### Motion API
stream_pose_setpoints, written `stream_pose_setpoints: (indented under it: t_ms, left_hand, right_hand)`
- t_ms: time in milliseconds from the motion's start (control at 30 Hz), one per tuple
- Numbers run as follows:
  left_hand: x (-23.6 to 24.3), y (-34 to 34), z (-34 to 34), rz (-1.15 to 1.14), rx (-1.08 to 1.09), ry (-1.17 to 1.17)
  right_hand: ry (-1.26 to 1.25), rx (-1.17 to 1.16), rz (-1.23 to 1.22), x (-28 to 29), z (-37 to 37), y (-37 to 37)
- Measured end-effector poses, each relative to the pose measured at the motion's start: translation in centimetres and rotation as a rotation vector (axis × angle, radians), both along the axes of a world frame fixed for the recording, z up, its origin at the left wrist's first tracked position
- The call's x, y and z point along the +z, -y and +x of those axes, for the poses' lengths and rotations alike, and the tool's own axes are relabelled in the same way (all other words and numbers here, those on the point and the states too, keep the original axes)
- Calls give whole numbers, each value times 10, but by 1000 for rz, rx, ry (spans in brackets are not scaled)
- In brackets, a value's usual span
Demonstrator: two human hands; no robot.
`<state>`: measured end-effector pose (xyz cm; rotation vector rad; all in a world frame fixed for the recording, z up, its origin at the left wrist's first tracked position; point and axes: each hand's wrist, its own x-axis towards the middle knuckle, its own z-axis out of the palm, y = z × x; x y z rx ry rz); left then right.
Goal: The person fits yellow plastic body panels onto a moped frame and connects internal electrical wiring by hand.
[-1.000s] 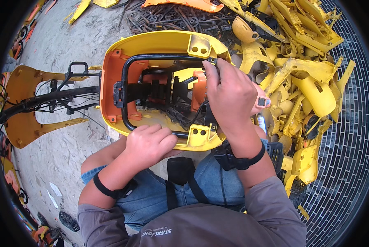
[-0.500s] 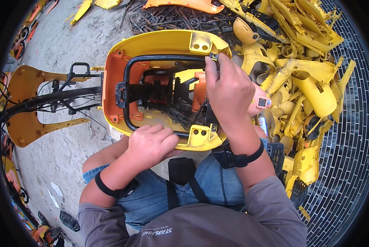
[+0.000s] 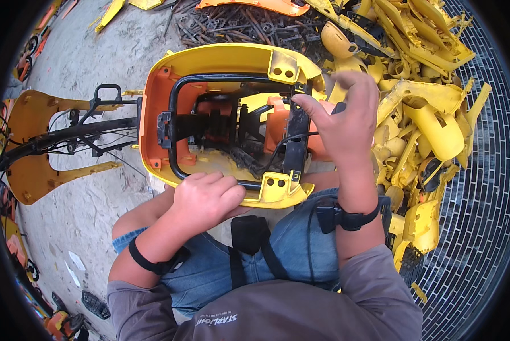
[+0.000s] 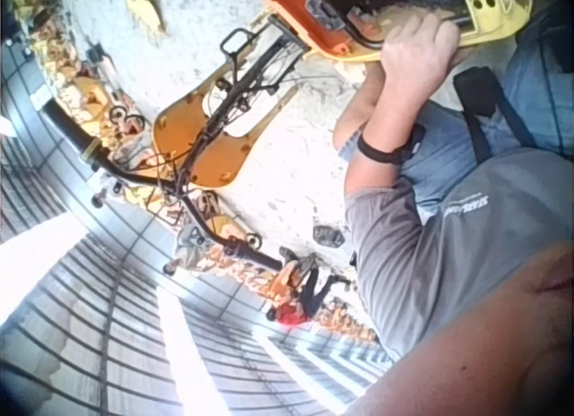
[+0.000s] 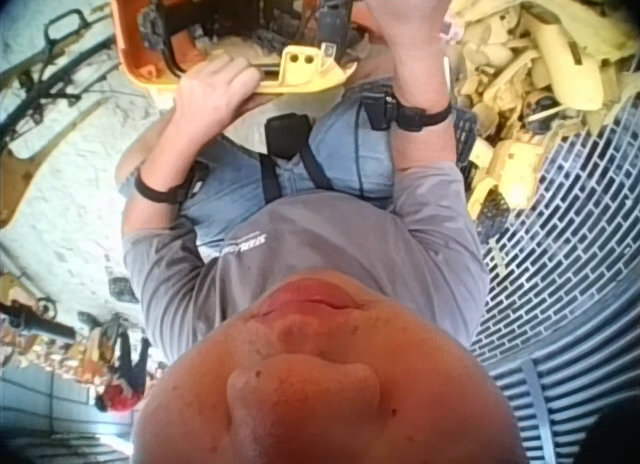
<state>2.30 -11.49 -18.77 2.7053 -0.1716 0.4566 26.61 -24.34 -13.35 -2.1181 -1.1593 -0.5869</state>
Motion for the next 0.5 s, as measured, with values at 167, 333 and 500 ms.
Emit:
stream_pose_setpoints:
  t_ms: [167, 333, 500]
  left_hand:
    - [4, -2, 0, -20, -23, -56]
    - [6, 0, -2, -18, -26, -78]
    - [7, 15, -3, 22, -61, -101]
  right_hand:
    - [-571, 147, -111, -30, 26, 6]
    - [-479, 45, -49, -37, 34, -6]
    - [-758, -143, -213, -40, 58, 2]
